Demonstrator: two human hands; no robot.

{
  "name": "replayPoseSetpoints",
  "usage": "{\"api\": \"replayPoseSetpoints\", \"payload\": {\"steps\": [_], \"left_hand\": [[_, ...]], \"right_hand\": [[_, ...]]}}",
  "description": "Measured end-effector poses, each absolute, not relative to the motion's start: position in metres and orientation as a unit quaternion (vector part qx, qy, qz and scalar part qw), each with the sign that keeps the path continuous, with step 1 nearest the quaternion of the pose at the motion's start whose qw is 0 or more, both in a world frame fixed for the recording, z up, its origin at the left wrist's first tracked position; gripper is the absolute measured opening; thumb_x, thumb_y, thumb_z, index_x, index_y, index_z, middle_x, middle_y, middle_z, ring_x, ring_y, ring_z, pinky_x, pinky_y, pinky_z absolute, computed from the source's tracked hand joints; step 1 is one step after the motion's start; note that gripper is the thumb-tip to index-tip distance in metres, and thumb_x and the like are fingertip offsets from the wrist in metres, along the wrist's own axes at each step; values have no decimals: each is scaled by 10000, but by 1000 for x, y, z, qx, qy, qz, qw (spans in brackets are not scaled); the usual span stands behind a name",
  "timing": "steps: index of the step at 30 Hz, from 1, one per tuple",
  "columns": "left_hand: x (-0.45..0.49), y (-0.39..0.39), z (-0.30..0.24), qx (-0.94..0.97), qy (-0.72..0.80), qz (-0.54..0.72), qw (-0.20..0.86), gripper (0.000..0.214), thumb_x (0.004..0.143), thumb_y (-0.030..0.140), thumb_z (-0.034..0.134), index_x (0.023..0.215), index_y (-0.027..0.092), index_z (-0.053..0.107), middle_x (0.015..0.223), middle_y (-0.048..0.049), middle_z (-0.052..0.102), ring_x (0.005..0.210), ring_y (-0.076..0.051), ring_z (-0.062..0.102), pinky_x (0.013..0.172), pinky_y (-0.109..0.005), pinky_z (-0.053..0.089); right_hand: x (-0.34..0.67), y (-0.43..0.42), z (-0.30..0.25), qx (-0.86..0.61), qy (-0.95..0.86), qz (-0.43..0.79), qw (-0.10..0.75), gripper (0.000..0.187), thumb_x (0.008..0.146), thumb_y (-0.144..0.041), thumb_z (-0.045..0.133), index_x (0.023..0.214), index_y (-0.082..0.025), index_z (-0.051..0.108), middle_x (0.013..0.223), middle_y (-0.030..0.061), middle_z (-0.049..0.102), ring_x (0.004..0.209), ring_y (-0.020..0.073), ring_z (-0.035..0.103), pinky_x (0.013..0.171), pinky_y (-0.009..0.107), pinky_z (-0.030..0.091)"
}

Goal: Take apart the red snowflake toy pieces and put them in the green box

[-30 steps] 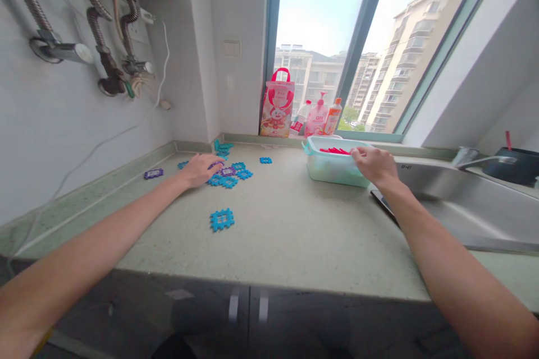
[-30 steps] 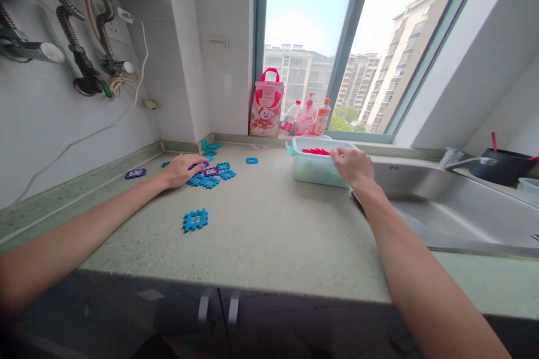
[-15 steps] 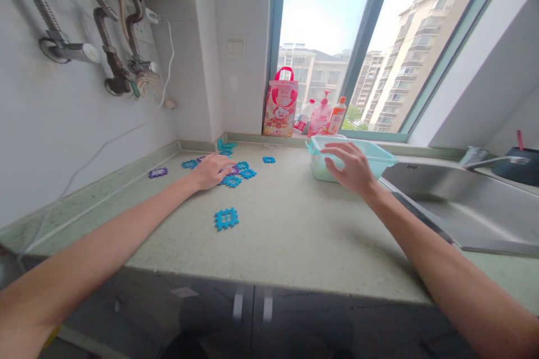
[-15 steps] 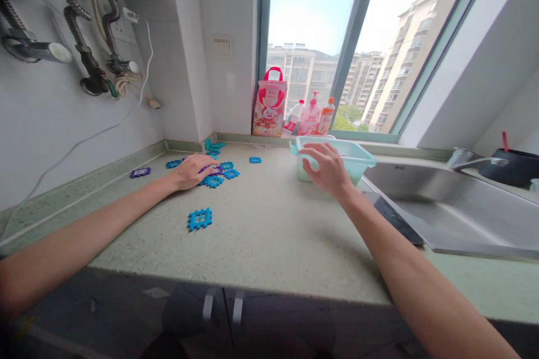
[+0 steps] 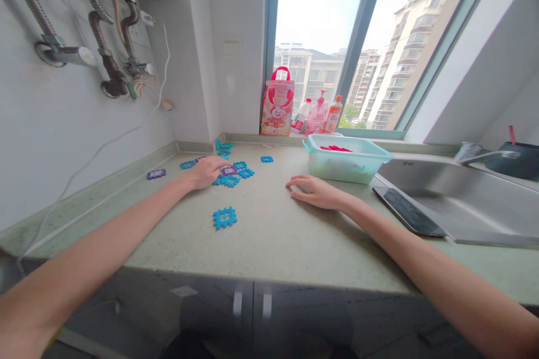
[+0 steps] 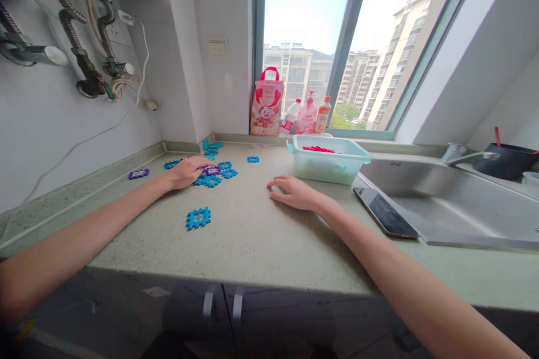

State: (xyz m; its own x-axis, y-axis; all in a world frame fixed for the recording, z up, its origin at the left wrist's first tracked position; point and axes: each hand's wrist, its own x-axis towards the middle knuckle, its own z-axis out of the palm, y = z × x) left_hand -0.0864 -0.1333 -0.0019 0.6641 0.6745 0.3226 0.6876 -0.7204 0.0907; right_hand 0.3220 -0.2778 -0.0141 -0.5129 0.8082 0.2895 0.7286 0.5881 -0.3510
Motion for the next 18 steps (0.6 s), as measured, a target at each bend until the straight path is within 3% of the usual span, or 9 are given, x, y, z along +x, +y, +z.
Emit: {"api": "replayPoseSetpoints", "payload": {"steps": [8, 14, 18], "left_hand": [[-97, -135, 4, -911, -376, -151, -71, 788, 722, 212, 463, 1488, 219, 651, 1425, -17, 733, 1326, -240, 677, 1201, -377, 486], [-100, -138, 7, -902, -401, -141, -78, 807, 714, 244, 496, 1510, 228, 622, 1339, -29, 776, 1252, -243, 719, 1138, -374, 534], [-104, -135, 9, -895, -419, -147, -42, 712, 791, 343, 536, 1485, 229, 650, 1399, -43, 746, 1276, -253, 703, 1142, -357, 519]], "right_hand": [[326, -280, -7, -436, -868, 112, 209, 399, 1000, -481, 623, 1278, -240, 777, 1328, 119, 758, 1237, 303, 709, 1131, 449, 520], [327, -280, -6, -439, -866, 118, 208, 403, 995, -485, 626, 1284, -245, 773, 1329, 116, 760, 1250, 304, 703, 1142, 467, 512], [328, -281, -5, -445, -865, 116, 200, 422, 993, -483, 622, 1296, -229, 768, 1363, 129, 745, 1278, 314, 691, 1162, 484, 497]]}}
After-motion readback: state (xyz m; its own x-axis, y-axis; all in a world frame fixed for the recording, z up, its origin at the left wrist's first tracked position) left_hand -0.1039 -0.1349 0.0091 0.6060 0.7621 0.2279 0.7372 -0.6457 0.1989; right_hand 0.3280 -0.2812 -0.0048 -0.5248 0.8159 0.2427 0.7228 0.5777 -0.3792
